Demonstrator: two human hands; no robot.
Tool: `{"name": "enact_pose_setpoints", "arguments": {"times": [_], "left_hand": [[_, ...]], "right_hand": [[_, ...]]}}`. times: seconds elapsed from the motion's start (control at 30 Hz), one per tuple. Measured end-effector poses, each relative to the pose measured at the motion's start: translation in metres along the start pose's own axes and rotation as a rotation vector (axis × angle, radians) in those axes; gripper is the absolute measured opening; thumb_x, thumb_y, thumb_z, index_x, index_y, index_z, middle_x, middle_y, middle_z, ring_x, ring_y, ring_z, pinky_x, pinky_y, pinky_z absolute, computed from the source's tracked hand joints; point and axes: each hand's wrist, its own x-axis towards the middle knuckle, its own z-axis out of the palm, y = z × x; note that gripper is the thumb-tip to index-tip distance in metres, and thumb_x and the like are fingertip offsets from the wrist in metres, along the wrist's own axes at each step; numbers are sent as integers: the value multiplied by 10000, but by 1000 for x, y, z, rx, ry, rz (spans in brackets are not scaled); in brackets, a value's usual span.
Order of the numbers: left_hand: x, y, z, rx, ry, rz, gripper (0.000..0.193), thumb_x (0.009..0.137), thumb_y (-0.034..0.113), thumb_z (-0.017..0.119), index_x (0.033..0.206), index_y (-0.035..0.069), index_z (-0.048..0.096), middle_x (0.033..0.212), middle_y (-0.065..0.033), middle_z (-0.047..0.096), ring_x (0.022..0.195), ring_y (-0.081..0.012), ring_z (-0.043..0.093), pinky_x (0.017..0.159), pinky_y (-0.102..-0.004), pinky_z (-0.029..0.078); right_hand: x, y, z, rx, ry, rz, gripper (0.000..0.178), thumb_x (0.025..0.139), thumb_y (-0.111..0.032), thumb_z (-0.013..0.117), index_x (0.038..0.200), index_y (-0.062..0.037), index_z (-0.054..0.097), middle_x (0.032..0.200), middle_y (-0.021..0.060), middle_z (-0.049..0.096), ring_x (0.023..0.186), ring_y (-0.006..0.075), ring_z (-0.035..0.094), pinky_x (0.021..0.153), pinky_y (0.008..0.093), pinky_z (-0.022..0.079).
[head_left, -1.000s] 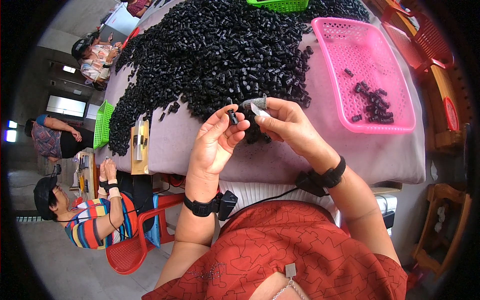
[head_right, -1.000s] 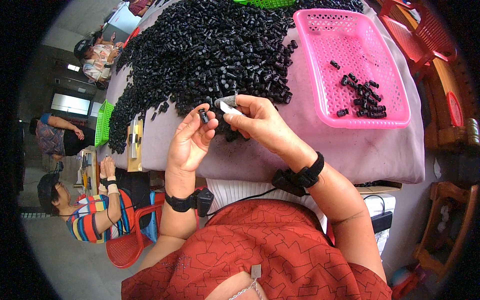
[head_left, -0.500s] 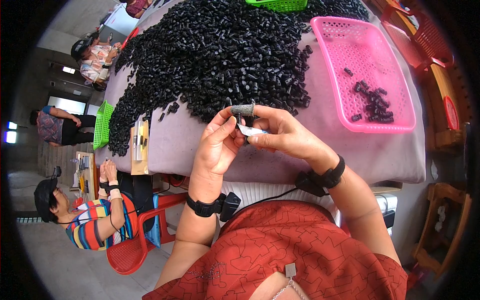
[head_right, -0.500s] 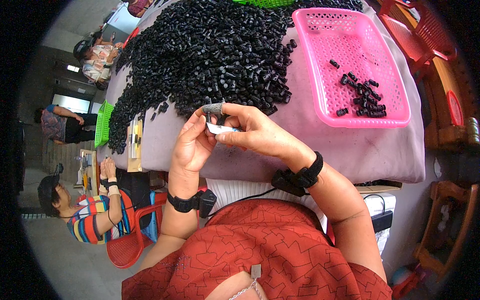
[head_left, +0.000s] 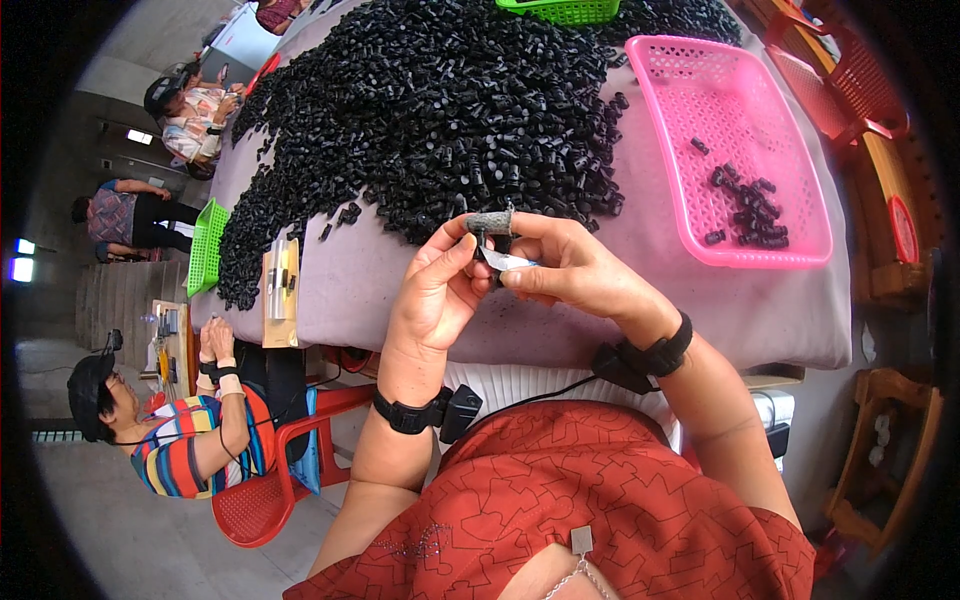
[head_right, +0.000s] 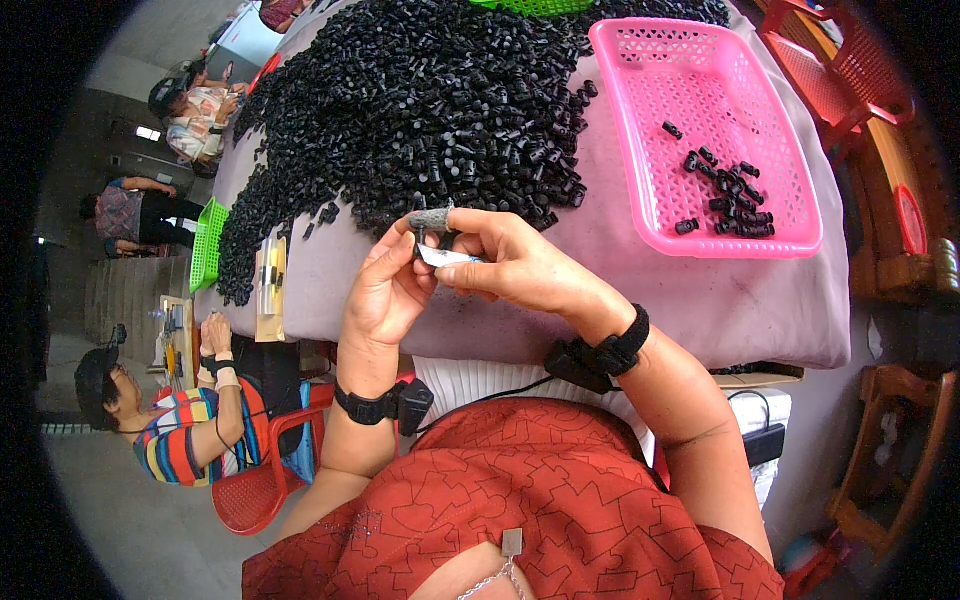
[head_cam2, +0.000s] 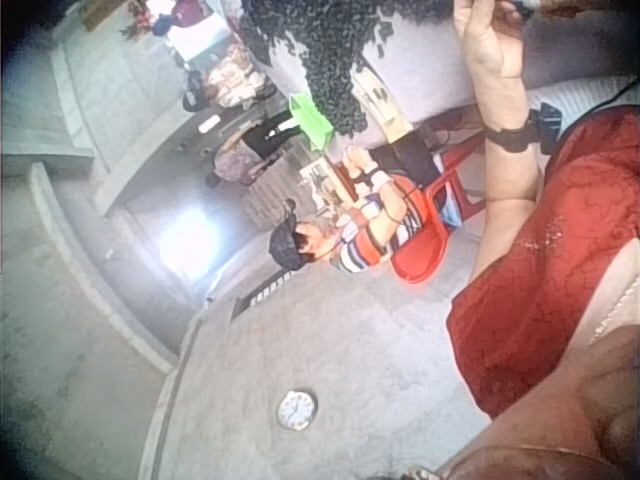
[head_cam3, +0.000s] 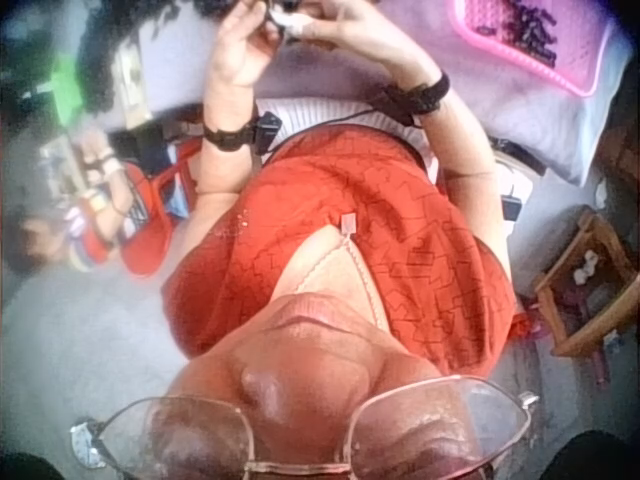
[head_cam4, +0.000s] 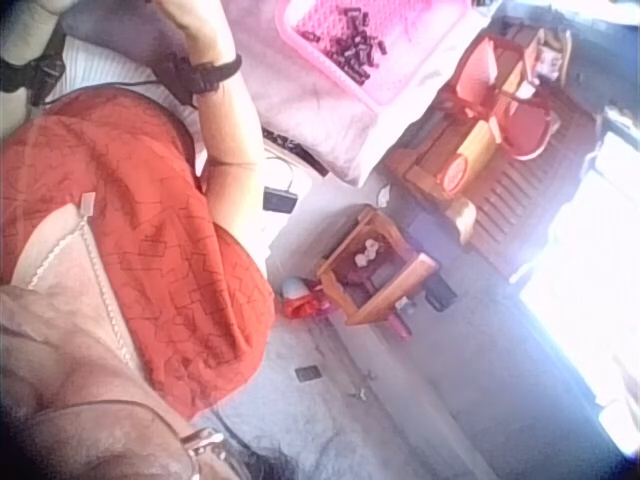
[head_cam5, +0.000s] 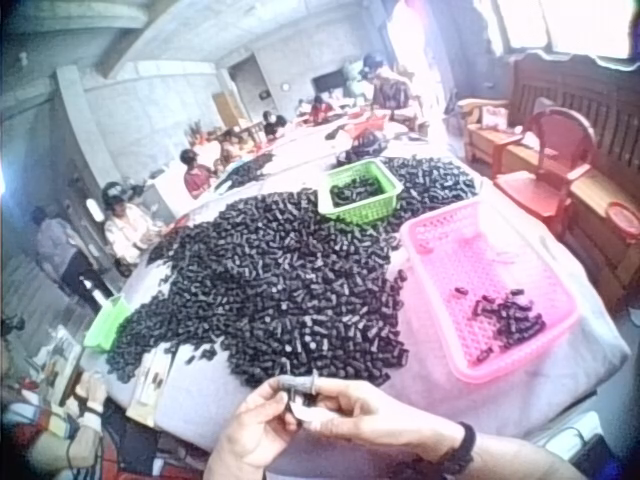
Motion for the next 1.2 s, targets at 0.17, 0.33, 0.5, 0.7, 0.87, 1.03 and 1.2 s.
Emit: {"name": "enact_pose_setpoints", "arguments": {"times": [0.17, 0.33, 0.5, 0.7, 0.87, 1.03, 1.2], "left_hand": [[-1, 1, 1, -8, 7, -10, 268, 924, 104, 605, 1188, 75, 573, 968, -52, 639, 757, -93, 619, 677, -213, 538], [-3, 0, 2, -6, 19, -2, 264, 921, 95, 608, 1182, 72, 578, 944, -29, 647, 735, -87, 619, 670, -215, 539], [-1, -1, 3, 7, 31, -17, 265, 917, 88, 612, 1180, 67, 581, 932, -25, 650, 717, -88, 616, 658, -216, 538], [0, 0, 8, -23, 26, -30, 240, 909, 79, 622, 1149, 76, 602, 868, -27, 643, 689, -109, 612, 602, -230, 514], [-1, 0, 9, -39, 66, -36, 241, 906, 77, 625, 1147, 75, 605, 866, -20, 646, 685, -107, 611, 600, -226, 509], [-2, -1, 4, -17, 75, -18, 240, 904, 71, 625, 1143, 86, 608, 883, -9, 654, 677, -97, 610, 600, -225, 507], [-2, -1, 4, -18, 30, -23, 277, 906, 76, 622, 1180, 81, 585, 915, -24, 645, 703, -92, 611, 626, -220, 521]], "right_hand": [[-1, -4, 2, 24, 17, 12, 418, 919, -220, 620, 1285, -43, 521, 760, -33, 554, 642, 33, 444, 536, 195, 348], [-1, 1, 2, 25, 21, 19, 400, 924, -215, 616, 1272, -35, 532, 737, -41, 547, 619, 30, 431, 527, 191, 334], [-1, 2, -3, 87, 6, 32, 352, 925, -207, 618, 1226, -29, 574, 700, -52, 531, 583, 20, 412, 510, 187, 313], [3, 4, -5, 78, 48, 51, 312, 918, -203, 633, 1179, -35, 608, 692, -67, 520, 568, 7, 402, 494, 185, 301], [0, 3, -5, 127, -25, 44, 372, 915, -195, 634, 1244, -38, 559, 694, -65, 517, 561, 9, 400, 491, 181, 302], [-1, -1, 2, 79, -17, 34, 406, 916, -180, 628, 1280, -33, 527, 688, -57, 512, 559, 15, 399, 489, 184, 297], [0, -2, 0, 108, -16, 47, 417, 915, -163, 623, 1294, -29, 513, 692, -61, 516, 556, 15, 396, 491, 183, 296]]}}
